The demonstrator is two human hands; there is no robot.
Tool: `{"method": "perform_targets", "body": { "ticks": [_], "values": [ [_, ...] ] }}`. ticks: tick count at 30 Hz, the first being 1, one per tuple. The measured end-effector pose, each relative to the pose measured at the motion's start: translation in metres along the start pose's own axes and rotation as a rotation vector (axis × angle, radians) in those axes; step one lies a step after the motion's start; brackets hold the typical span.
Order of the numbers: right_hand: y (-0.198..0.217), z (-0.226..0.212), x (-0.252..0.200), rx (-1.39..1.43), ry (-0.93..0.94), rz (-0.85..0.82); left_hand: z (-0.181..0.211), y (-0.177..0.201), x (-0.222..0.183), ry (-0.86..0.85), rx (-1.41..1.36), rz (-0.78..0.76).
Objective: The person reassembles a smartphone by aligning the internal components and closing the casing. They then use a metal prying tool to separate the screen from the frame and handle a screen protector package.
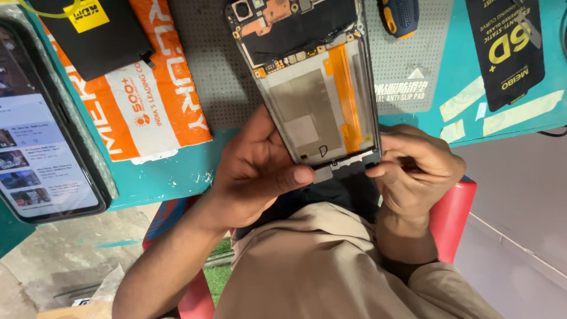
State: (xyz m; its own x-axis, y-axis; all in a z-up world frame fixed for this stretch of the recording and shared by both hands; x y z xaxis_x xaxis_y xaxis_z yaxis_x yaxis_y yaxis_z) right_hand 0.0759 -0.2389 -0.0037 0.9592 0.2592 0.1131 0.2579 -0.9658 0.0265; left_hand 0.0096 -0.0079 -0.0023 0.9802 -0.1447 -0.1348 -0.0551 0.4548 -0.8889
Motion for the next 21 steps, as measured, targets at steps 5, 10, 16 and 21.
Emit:
{"method": "perform_targets", "body": {
  "ticks": [5,10,16,21],
  "values": [
    [-0.009,-0.015,0.007,0.137,-0.136,-0.015,0.0,0.0,0.0,-0.011,0.003,-0.021],
    [-0.008,-0.024,0.01,0.179,-0.364,0.046,-0.001,0.0,-0.002,-0.015,0.029,-0.024],
    [-0.007,-0.015,0.005,0.284,-0.302,-0.017,-0.003,0.002,-0.006,0.02,0.121,0.043],
    [-0.006,-0.01,0.003,0.291,-0.269,-0.025,-0.006,0.003,-0.007,-0.006,0.239,0.028]
  ]
}}
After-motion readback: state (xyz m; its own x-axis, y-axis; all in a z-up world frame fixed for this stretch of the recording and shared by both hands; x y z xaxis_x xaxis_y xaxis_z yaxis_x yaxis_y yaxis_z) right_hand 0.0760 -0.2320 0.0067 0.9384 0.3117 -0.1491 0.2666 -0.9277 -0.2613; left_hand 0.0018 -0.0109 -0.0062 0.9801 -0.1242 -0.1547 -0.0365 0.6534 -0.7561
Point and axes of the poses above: each hand's wrist, its own x-axis towards the middle knuckle, its own y-axis out of the back of the hand, z = x × y, the point moved 1 cm from there along x, towards the middle knuckle, and after that the axes turned 1 degree about z, right-handed, at the moved point
